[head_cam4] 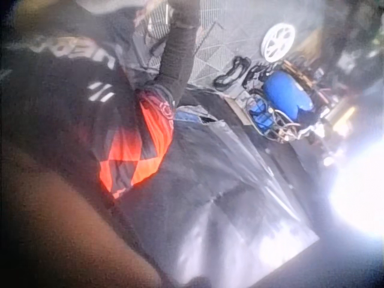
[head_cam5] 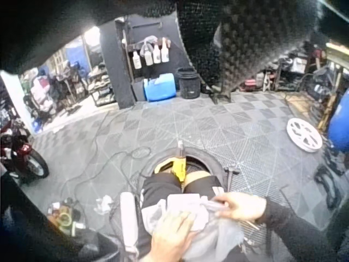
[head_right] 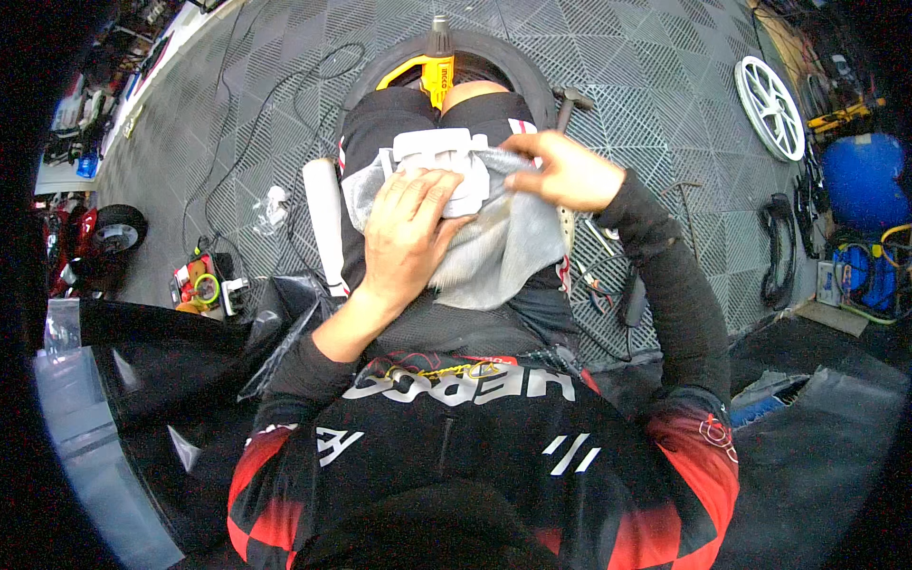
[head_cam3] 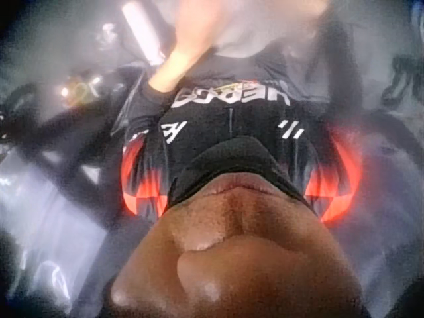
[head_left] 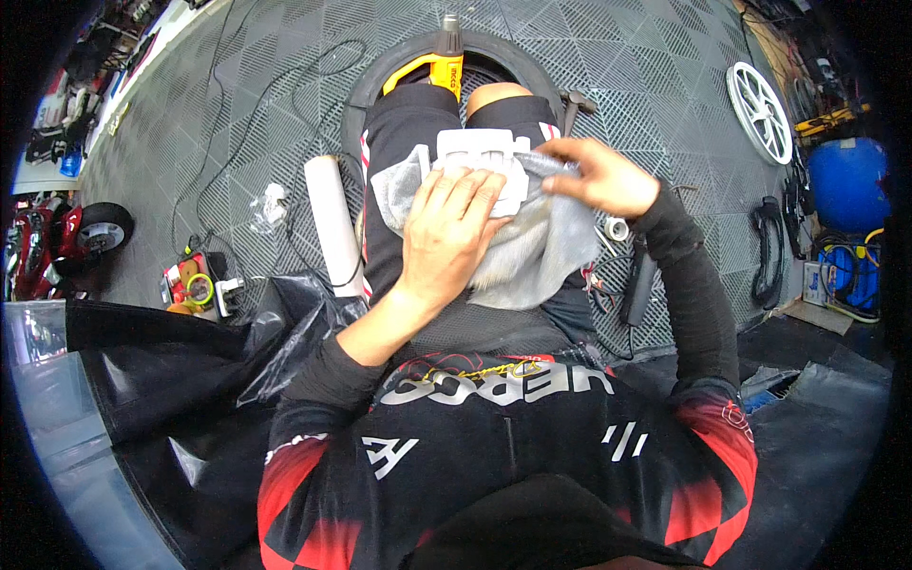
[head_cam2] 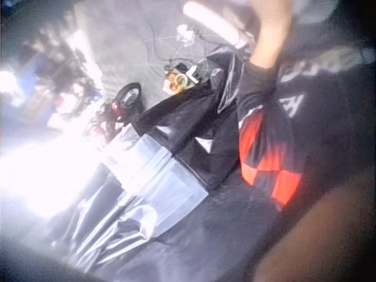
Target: The person sits on the floor in a workshop, uses a heat gun to warm a small mechanical part, wipes it with a cloth, and then applies tape to specific areas of the part.
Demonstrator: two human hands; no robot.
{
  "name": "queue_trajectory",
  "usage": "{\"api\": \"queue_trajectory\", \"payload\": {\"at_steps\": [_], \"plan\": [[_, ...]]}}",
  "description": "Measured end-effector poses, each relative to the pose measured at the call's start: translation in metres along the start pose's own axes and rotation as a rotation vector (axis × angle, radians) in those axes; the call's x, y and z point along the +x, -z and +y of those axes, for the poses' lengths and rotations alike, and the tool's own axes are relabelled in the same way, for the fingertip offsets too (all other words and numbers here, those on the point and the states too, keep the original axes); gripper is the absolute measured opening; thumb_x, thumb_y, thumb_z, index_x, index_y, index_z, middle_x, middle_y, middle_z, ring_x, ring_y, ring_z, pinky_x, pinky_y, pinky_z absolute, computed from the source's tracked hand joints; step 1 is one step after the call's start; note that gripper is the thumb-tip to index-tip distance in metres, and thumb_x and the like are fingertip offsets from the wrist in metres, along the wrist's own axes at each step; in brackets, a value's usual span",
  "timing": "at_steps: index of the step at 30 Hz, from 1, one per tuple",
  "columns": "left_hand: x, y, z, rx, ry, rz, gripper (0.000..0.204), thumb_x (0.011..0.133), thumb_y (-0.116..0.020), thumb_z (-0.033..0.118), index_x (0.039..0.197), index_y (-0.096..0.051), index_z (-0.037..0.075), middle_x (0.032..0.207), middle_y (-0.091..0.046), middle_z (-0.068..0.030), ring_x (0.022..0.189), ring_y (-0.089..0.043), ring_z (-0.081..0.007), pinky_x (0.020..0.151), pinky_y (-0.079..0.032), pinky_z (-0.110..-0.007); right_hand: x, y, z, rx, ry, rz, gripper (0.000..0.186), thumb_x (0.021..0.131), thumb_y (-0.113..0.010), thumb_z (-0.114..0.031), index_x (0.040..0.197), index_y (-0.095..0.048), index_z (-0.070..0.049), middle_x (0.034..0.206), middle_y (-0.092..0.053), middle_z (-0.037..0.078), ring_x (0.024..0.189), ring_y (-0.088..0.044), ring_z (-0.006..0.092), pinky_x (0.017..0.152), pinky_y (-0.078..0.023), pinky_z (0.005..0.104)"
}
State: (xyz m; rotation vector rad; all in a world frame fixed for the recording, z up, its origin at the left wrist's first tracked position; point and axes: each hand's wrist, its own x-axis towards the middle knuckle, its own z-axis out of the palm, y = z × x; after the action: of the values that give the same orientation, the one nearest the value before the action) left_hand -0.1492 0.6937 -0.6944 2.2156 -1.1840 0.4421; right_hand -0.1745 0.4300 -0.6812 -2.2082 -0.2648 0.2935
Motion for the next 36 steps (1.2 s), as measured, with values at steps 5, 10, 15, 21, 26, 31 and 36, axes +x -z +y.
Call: {"api": "queue_trajectory", "payload": {"at_steps": [5,10,15,21,26,31,36], "plan": [[-0.007,0.001,-0.004,-0.026,-0.136,0.024,0.049,0.078,-0.074,0.014,0.126,-0.067,0.004,0.122,-0.068,-0.0098,0.113,-0.065,-0.028,0.1,-0.051,-0.043,0.023,0.041,-0.03,-0.222,0.125,0.057,0.04,0.084,-0.065,0.001,0.124,-0.066,0.004,0.117,-0.072,0.019,0.113,-0.069,0.0287,0.101,-0.051,0.0373],[-0.006,0.001,0.0,-0.122,-0.139,-0.114,0.06,0.072,-0.078,0.004,0.131,-0.065,0.009,0.124,-0.069,-0.0087,0.118,-0.064,-0.0275,0.101,-0.049,-0.042,0.02,0.069,0.005,-0.201,0.036,-0.173,0.042,0.092,-0.075,-0.026,0.125,-0.068,-0.002,0.11,-0.073,0.012,0.1,-0.069,0.0245,0.093,-0.053,0.0387],[0.005,0.015,0.002,-0.149,-0.078,-0.24,0.057,0.08,-0.079,0.007,0.134,-0.062,0.008,0.128,-0.067,-0.0123,0.122,-0.062,-0.0308,0.105,-0.046,-0.043,-0.025,0.063,0.144,0.099,-0.491,0.325,0.054,0.094,-0.069,-0.05,0.119,-0.071,-0.002,0.094,-0.075,0.007,0.081,-0.07,0.017,0.074,-0.058,0.0334],[0.034,0.027,-0.01,-0.292,-0.034,-0.415,0.055,0.083,-0.078,0.008,0.135,-0.061,0.002,0.132,-0.066,-0.0176,0.124,-0.062,-0.0352,0.107,-0.047,-0.043,-0.111,-0.112,0.297,-0.416,-1.153,0.096,0.054,0.083,-0.077,-0.047,0.101,-0.074,0.004,0.098,-0.075,0.024,0.096,-0.074,0.037,0.085,-0.06,0.0455],[0.028,0.048,-0.01,-0.42,0.08,-0.409,0.047,0.084,-0.076,0.004,0.129,-0.066,-0.001,0.131,-0.068,-0.0186,0.126,-0.064,-0.0338,0.108,-0.047,-0.041,-0.124,-0.152,0.28,-0.338,-1.358,0.517,0.058,0.083,-0.078,-0.039,0.126,-0.061,-0.003,0.134,-0.058,0.023,0.11,-0.068,0.0438,0.093,-0.056,0.0515],[0.03,0.059,-0.013,-0.328,0.084,-0.427,0.046,0.084,-0.076,0.004,0.129,-0.067,0.0,0.131,-0.068,-0.019,0.125,-0.065,-0.0339,0.107,-0.049,-0.041,-0.139,-0.142,0.276,-0.415,-1.155,0.412,0.028,0.091,-0.063,-0.028,0.112,-0.067,-0.01,0.129,-0.06,0.022,0.106,-0.069,0.043,0.09,-0.056,0.0538],[0.027,0.075,-0.029,-0.31,0.15,-0.372,0.044,0.084,-0.077,0.005,0.127,-0.068,0.0,0.123,-0.072,-0.0177,0.114,-0.071,-0.0321,0.098,-0.054,-0.038,-0.121,-0.08,0.221,-0.141,-0.789,0.747,0.029,0.093,-0.071,-0.025,0.113,-0.063,-0.004,0.105,-0.07,0.019,0.091,-0.071,0.0298,0.082,-0.057,0.0431]]}}
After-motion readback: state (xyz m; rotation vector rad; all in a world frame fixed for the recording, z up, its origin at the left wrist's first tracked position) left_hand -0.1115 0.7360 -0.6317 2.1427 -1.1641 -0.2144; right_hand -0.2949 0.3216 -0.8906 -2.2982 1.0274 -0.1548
